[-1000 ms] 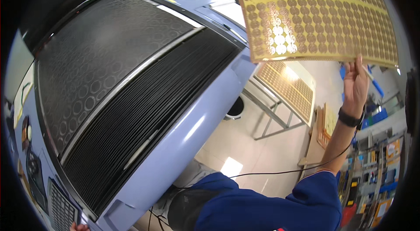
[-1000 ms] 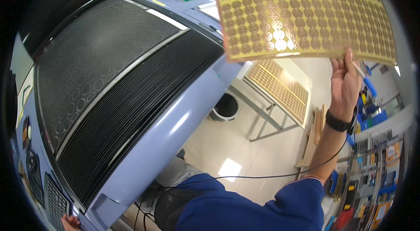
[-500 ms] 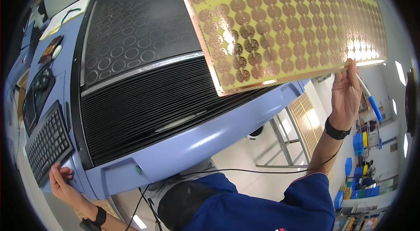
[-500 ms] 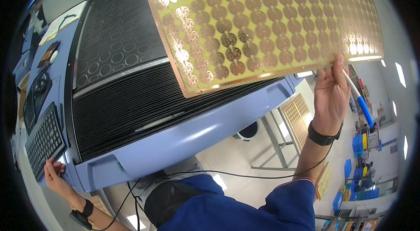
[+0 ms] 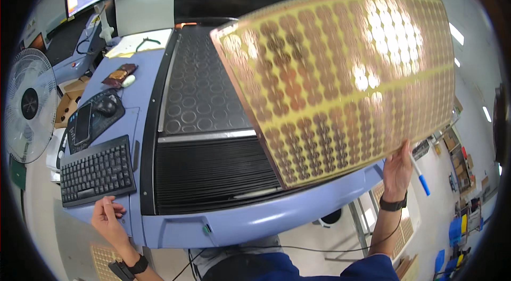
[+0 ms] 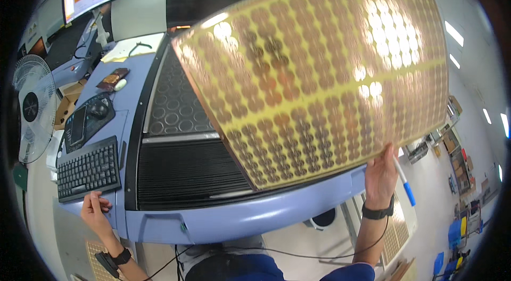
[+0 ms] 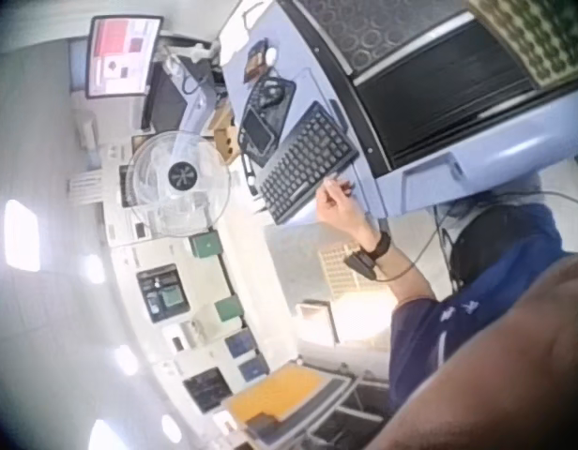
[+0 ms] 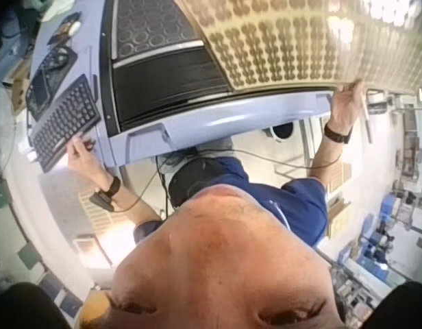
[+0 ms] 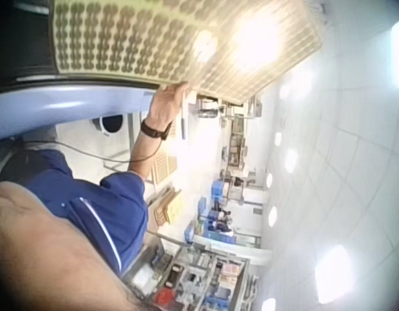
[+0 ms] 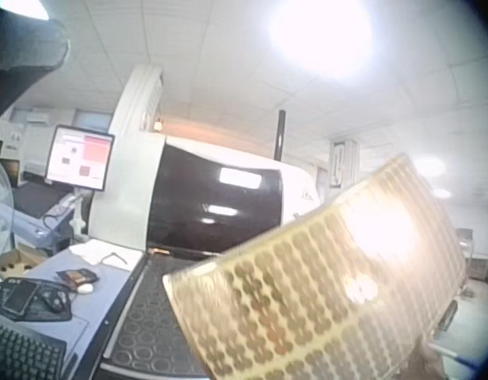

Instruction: Inspecting and marking defects on a large sheet of printed circuit boards using a marking pen.

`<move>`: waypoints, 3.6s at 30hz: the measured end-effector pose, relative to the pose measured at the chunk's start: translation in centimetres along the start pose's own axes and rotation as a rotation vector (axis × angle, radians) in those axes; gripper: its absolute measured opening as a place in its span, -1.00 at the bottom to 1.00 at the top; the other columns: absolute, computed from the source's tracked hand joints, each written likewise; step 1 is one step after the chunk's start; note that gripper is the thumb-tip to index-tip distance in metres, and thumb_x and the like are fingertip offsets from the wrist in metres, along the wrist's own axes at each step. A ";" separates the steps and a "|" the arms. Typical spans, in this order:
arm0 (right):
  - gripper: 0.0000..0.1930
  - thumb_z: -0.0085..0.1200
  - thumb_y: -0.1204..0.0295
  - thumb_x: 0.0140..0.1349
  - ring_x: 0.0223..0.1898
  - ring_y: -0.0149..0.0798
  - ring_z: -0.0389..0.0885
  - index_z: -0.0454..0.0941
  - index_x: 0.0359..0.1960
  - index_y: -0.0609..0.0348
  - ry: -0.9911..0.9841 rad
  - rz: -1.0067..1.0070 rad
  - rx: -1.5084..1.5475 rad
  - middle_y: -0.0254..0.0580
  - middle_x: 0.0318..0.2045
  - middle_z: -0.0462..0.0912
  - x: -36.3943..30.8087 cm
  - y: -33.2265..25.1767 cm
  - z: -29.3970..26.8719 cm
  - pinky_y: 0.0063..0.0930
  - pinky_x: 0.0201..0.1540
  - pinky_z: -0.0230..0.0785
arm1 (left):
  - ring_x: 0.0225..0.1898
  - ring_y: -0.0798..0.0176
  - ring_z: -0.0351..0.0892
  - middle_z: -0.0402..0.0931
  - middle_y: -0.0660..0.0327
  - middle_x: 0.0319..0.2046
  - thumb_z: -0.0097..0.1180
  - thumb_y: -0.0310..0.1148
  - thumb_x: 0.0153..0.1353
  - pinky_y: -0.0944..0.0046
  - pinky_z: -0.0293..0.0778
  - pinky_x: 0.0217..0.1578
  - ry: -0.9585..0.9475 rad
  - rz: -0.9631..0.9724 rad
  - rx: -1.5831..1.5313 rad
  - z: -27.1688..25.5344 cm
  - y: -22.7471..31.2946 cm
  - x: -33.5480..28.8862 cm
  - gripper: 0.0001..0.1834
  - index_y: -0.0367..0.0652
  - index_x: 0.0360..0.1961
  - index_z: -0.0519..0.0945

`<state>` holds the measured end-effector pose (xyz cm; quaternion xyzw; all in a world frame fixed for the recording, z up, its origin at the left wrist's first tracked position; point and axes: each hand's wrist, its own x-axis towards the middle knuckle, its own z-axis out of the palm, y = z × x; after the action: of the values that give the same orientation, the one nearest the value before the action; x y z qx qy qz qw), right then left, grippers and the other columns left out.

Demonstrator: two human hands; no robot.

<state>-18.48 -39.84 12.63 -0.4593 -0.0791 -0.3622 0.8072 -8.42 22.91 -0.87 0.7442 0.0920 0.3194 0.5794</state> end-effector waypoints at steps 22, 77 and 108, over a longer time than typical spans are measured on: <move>-0.80 -0.01 0.39 0.48 -0.09 -0.27 0.74 0.56 0.05 0.07 0.047 0.118 0.062 -0.28 -0.01 0.72 -1.6 3.3 4.1 -0.36 -0.22 0.69 | -0.61 0.48 0.42 0.51 0.28 -0.65 0.00 -0.22 0.48 0.46 0.26 -0.59 0.021 0.035 0.030 -0.8 0.1 -0.2 -0.64 -0.28 -0.34 0.62; -0.92 0.05 0.40 0.48 -0.28 -0.52 0.61 0.46 -0.21 0.09 0.257 0.337 0.294 -0.47 -0.36 0.51 -1.2 15.2 14.1 -0.51 -0.21 0.59 | -0.60 0.47 0.38 0.45 0.30 -0.63 -0.03 -0.21 0.51 0.45 0.24 -0.58 0.094 0.053 0.090 0.1 0.2 1.0 -0.64 -0.29 -0.28 0.64; -0.31 0.03 -0.14 0.36 0.23 0.62 0.34 0.43 0.17 0.32 -1.097 -0.086 -1.418 0.34 -0.28 0.65 1.4 25.5 14.9 0.22 0.41 0.07 | -0.27 0.28 0.65 0.68 0.09 -0.27 0.05 -0.34 0.44 0.35 0.51 -0.26 0.270 0.187 0.225 -0.1 0.6 0.6 -0.72 -0.39 -0.10 0.64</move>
<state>2.36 -20.61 4.18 -0.9550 -0.2287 -0.0856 0.1684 -8.19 23.12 -0.14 0.7599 0.1345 0.4565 0.4428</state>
